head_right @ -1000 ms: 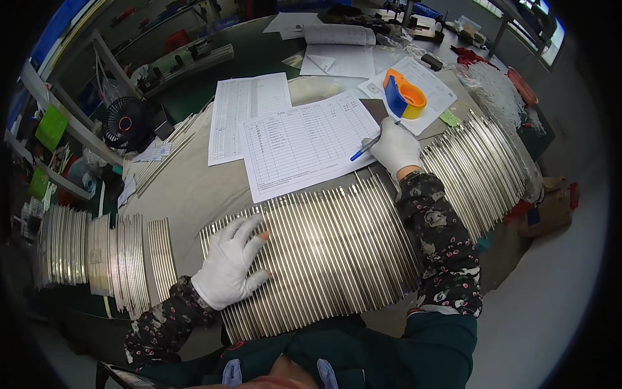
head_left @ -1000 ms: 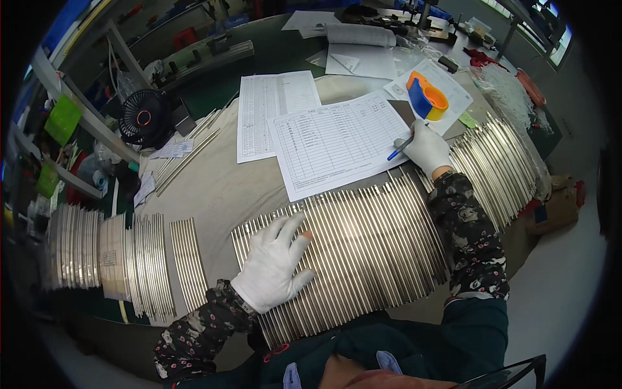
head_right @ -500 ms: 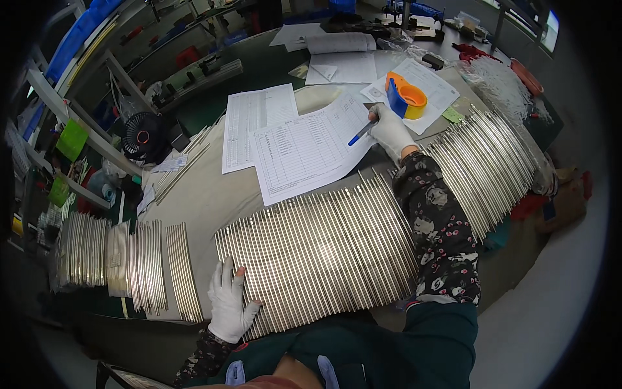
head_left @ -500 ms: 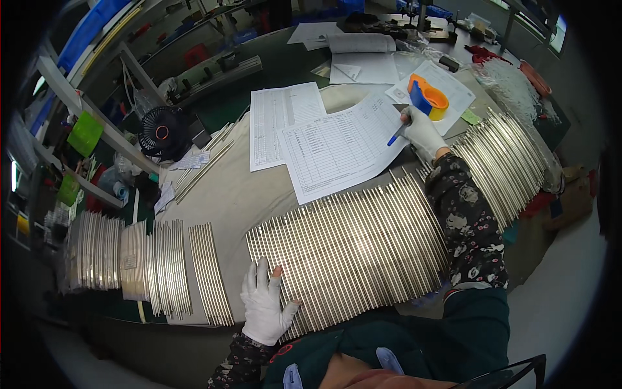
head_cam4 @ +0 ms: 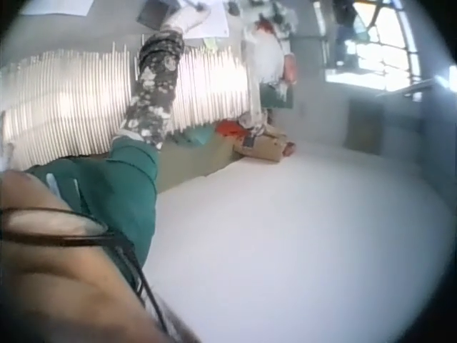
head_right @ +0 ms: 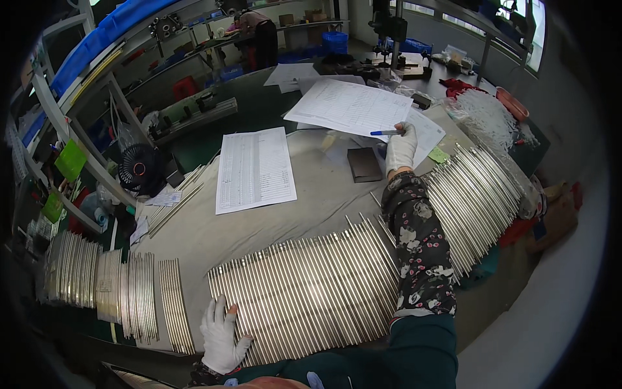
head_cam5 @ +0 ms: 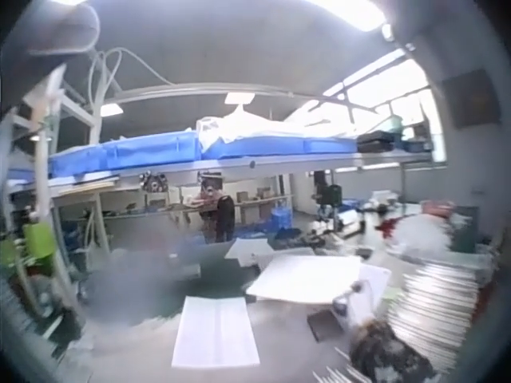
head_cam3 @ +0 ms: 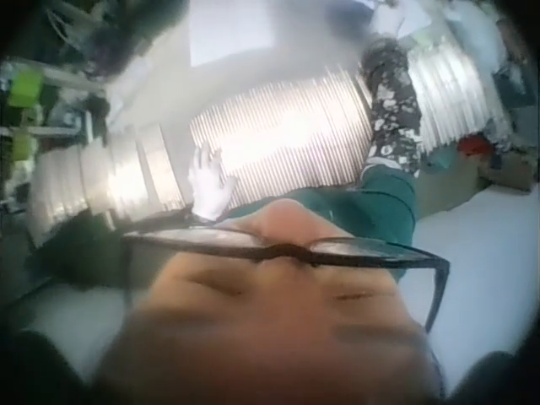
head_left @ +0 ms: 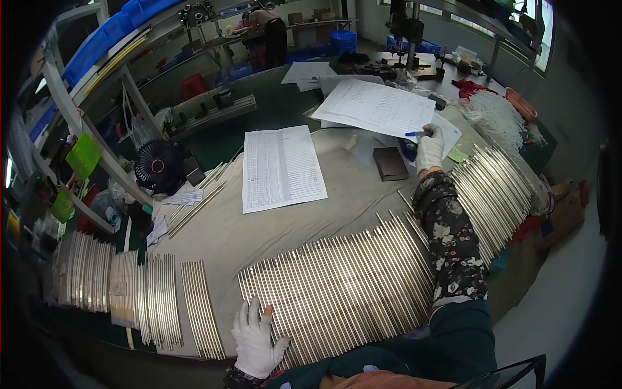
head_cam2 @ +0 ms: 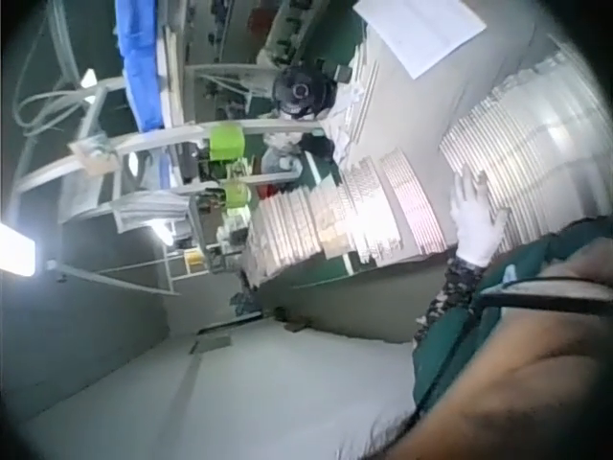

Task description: The recorder is inspecting and sanding the ends of thin metal rods at a workbench and logging progress on a sheet.

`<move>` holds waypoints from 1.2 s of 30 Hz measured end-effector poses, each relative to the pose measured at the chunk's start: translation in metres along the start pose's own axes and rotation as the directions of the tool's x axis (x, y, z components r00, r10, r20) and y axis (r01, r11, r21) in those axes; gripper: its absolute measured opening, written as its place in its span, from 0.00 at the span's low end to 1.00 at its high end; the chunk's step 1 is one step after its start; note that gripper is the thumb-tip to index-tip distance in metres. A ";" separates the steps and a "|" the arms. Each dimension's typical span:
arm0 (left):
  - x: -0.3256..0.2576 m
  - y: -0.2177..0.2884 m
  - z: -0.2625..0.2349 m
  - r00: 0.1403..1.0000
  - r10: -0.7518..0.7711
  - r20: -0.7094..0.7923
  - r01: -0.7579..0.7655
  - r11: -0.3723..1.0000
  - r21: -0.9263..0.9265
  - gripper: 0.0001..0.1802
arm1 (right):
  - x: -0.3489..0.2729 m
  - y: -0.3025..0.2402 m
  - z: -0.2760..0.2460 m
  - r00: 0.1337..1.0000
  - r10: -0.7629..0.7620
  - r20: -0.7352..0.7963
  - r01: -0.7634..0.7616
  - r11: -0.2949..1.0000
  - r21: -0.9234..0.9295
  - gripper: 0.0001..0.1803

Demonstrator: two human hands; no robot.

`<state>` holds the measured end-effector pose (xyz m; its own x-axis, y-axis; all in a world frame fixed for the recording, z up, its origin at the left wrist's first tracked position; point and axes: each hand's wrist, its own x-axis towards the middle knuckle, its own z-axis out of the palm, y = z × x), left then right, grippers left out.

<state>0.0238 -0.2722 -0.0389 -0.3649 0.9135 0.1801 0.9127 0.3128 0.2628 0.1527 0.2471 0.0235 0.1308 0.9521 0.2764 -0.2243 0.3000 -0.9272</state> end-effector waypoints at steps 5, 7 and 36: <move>0.000 0.004 -0.004 0.998 -0.033 0.049 0.033 0.999 0.005 0.41 | 0.003 0.009 0.017 0.985 0.014 0.169 0.017 0.983 -0.181 0.14; -0.001 0.002 -0.003 0.998 -0.023 0.053 0.023 1.000 -0.005 0.41 | 0.006 0.010 0.021 0.973 0.125 0.195 -0.095 0.983 -0.160 0.13; 0.014 0.017 -0.013 0.961 0.233 0.147 -0.244 0.968 0.057 0.45 | -0.230 -0.099 -0.150 0.342 0.199 0.918 0.901 0.208 -0.381 0.38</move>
<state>0.0316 -0.2578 -0.0198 -0.1110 0.9892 0.0953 0.9831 0.0953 0.1565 0.2894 -0.0108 0.0137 -0.8866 0.4401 0.1424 0.4391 0.8975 -0.0403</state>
